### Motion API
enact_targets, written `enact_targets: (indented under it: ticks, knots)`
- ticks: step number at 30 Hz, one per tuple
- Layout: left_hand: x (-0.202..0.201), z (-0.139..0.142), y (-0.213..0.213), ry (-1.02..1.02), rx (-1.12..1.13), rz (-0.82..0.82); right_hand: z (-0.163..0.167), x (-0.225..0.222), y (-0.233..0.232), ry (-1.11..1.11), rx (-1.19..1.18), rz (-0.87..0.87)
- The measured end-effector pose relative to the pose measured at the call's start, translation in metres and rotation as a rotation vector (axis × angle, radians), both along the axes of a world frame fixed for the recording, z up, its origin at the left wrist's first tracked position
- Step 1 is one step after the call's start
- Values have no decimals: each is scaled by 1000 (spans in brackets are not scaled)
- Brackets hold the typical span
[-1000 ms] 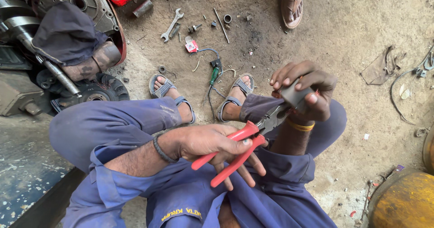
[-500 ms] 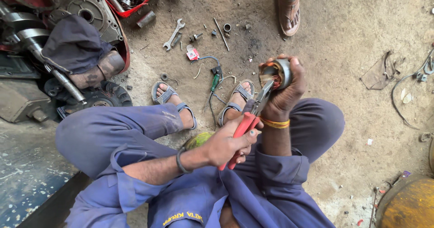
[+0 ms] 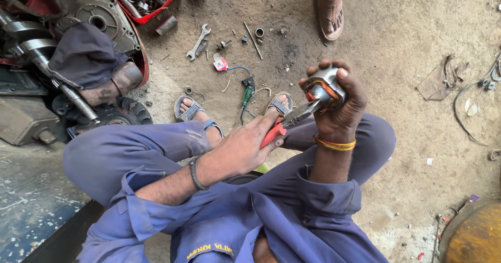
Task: The person sits on the ground holding a motor stator and uses red-handled pliers to pull and cut the copper wire windings out of the metal housing. They repeatedly grip wire bundles, tear them loose, and drop the extracted copper aside while other people stand nearby.
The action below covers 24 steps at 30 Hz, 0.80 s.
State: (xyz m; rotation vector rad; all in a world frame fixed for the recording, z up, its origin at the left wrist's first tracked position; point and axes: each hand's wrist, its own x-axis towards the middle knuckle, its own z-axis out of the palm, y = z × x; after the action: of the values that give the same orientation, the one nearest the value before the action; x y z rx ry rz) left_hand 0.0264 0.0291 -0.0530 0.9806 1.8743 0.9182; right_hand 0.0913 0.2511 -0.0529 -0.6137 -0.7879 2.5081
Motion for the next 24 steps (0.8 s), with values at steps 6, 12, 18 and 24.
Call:
enact_targets:
  ticks: [6, 12, 18, 24]
  knots:
    - [-1, 0, 1, -121, 163, 229, -2, -1, -3, 10, 134, -176]
    - [-13, 19, -13, -302, 124, 8, 1, -1, -1, 27, 236, -281]
    - [-22, 19, -12, -245, 586, 12, 0, 0, -2, 88, 394, -209]
    - [-15, 14, -14, -852, 170, 143, -1, -4, -12, 29, 598, -135]
